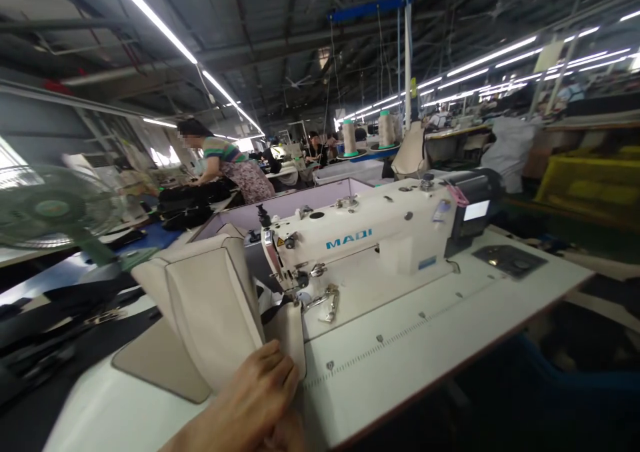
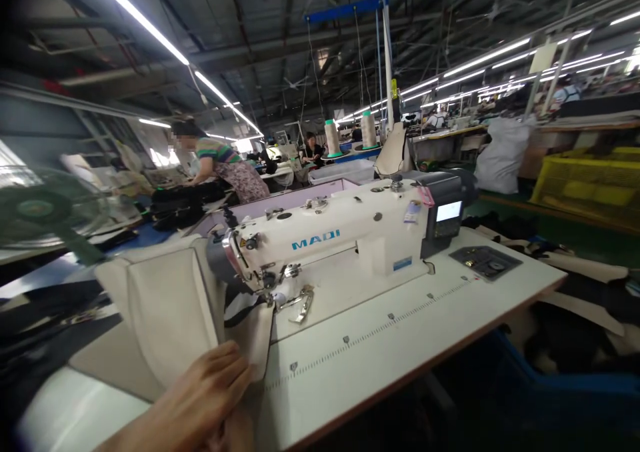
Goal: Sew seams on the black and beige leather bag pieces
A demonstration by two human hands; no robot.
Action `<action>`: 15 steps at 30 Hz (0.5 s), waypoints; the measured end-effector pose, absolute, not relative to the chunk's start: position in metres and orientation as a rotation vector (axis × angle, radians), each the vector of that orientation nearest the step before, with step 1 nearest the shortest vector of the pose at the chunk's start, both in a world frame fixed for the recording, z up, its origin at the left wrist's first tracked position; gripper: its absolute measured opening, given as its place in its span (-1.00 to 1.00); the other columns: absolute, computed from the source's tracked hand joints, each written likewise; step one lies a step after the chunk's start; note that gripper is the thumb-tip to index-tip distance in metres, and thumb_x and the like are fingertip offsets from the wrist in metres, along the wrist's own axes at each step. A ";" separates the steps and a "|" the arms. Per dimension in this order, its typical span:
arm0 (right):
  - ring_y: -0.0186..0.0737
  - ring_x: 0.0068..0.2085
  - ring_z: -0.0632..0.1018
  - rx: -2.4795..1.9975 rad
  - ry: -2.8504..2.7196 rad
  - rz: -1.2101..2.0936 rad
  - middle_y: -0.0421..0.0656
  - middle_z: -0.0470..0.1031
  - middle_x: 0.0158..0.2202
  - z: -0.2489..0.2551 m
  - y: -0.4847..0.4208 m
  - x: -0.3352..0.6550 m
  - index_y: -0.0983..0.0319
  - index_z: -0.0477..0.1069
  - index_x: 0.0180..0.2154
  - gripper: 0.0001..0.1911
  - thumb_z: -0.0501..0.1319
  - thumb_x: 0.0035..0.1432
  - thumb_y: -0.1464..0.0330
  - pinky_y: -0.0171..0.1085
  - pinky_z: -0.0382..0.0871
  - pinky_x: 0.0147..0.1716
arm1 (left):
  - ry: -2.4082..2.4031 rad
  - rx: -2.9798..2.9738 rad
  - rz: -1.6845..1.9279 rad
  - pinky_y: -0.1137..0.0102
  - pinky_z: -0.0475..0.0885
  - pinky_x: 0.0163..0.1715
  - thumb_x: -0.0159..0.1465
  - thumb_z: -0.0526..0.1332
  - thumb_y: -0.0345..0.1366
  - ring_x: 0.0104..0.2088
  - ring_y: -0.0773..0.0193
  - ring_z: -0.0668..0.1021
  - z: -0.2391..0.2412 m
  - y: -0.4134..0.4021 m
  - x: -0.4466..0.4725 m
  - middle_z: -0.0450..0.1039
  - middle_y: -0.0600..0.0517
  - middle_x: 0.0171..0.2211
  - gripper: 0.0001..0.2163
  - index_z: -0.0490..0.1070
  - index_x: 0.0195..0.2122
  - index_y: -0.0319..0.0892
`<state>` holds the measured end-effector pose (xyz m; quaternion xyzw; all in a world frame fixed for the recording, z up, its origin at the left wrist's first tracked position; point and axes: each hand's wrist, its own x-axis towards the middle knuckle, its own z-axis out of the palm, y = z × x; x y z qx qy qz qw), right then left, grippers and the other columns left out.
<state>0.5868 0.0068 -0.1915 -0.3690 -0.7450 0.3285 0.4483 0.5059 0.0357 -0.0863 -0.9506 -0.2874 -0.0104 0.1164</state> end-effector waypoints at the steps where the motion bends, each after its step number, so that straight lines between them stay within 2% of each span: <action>1: 0.00 -0.09 0.53 -0.934 -1.803 0.838 -0.08 0.51 -0.14 -0.195 0.008 0.588 0.24 0.39 -0.03 -0.57 0.25 0.00 0.48 -0.16 0.50 -0.16 | -0.869 -2.793 -0.008 0.27 0.25 -0.34 0.23 0.10 -0.55 -0.45 0.19 0.38 -0.081 0.035 0.508 0.38 0.03 -0.47 -0.85 0.34 -0.41 -0.18; 5: 0.12 0.12 0.38 -1.045 -1.583 1.012 0.10 0.32 0.12 -0.201 0.016 0.591 0.37 0.25 0.12 -0.24 0.36 -0.18 0.50 -0.07 0.33 0.08 | -1.020 -2.799 -0.109 0.35 0.29 -0.33 0.33 0.00 -0.51 -0.41 0.25 0.42 -0.065 0.038 0.504 0.41 0.05 -0.45 -0.77 0.40 -0.31 -0.16; 8: 0.15 0.18 0.31 -1.102 -1.434 1.039 0.09 0.26 0.17 -0.191 0.017 0.586 0.34 0.20 0.18 -0.15 0.38 -0.21 0.50 -0.05 0.29 0.11 | -1.113 -2.739 -0.241 0.40 0.32 -0.33 0.37 -0.04 -0.46 -0.37 0.28 0.47 -0.071 0.047 0.489 0.47 0.06 -0.41 -0.73 0.45 -0.28 -0.13; 11: 0.03 0.06 0.44 -1.002 -1.348 1.042 -0.09 0.42 0.04 -0.171 0.015 0.578 0.19 0.27 0.13 -0.22 0.41 -0.18 0.48 -0.18 0.41 -0.01 | -1.167 -2.699 -0.295 0.42 0.34 -0.32 0.41 0.00 -0.30 -0.31 0.28 0.49 -0.079 0.054 0.477 0.50 0.07 -0.33 -0.77 0.45 -0.25 -0.09; 13: -0.08 -0.09 0.53 -0.937 -1.370 1.051 -0.17 0.49 -0.11 -0.158 0.012 0.575 0.17 0.32 0.06 -0.42 0.39 -0.03 0.39 -0.27 0.47 -0.17 | -1.158 -2.680 -0.359 0.42 0.33 -0.32 0.42 -0.01 -0.21 -0.32 0.27 0.48 -0.081 0.055 0.478 0.49 0.06 -0.34 -0.75 0.43 -0.26 -0.10; 15: -0.14 -0.17 0.54 -0.935 -1.403 1.032 -0.16 0.48 -0.16 -0.148 0.009 0.576 0.22 0.36 -0.01 -0.63 0.31 0.16 0.29 -0.26 0.48 -0.25 | -1.110 -2.712 -0.340 0.38 0.31 -0.33 0.43 -0.05 -0.24 -0.35 0.25 0.46 -0.081 0.054 0.487 0.46 0.05 -0.38 -0.73 0.40 -0.30 -0.13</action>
